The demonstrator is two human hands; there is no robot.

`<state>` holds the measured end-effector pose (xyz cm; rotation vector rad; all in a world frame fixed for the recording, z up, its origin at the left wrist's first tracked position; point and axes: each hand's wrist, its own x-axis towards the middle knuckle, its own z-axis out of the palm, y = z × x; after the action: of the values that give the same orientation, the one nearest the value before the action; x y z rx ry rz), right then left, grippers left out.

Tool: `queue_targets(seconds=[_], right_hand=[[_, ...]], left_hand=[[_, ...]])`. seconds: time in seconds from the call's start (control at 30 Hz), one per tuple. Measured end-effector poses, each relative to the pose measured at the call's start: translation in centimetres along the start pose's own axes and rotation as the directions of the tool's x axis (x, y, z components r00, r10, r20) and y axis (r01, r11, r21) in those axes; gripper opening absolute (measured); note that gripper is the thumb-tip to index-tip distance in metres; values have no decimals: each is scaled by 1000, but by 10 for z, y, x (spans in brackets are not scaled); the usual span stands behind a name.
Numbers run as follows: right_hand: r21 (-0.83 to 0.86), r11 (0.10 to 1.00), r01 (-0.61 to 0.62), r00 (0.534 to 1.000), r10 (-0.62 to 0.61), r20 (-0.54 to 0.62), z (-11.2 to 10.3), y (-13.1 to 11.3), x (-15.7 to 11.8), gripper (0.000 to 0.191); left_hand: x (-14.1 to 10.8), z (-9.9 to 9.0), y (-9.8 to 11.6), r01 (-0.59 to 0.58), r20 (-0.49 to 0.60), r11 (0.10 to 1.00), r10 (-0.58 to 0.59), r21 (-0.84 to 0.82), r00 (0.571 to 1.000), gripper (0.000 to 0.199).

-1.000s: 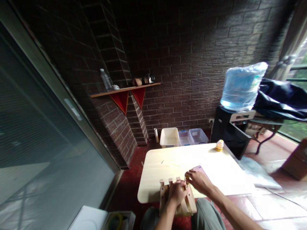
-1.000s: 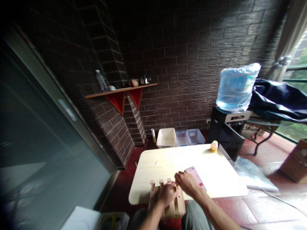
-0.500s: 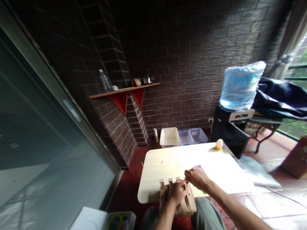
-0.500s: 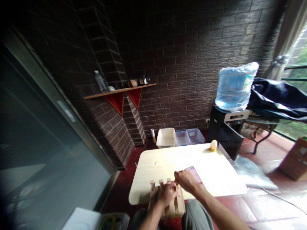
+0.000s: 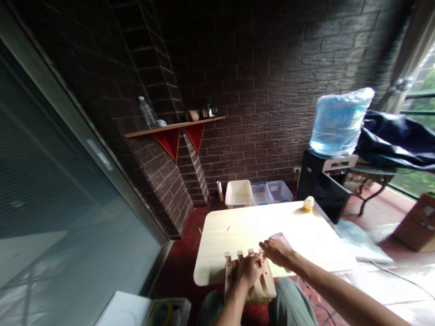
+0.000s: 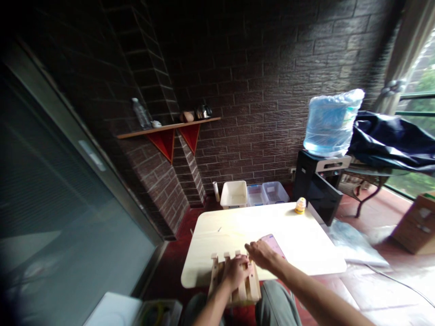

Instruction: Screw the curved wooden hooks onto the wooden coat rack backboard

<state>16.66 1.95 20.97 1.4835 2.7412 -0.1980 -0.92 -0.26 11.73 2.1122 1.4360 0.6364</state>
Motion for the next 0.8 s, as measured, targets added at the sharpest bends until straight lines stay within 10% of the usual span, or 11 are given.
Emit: queue_targets(seconds=[0.8], right_hand=[[-145, 986, 79, 995, -69, 73, 9, -12, 27, 16]], left_hand=[[-7, -2, -3, 1, -23, 999, -2, -38, 1000, 13]])
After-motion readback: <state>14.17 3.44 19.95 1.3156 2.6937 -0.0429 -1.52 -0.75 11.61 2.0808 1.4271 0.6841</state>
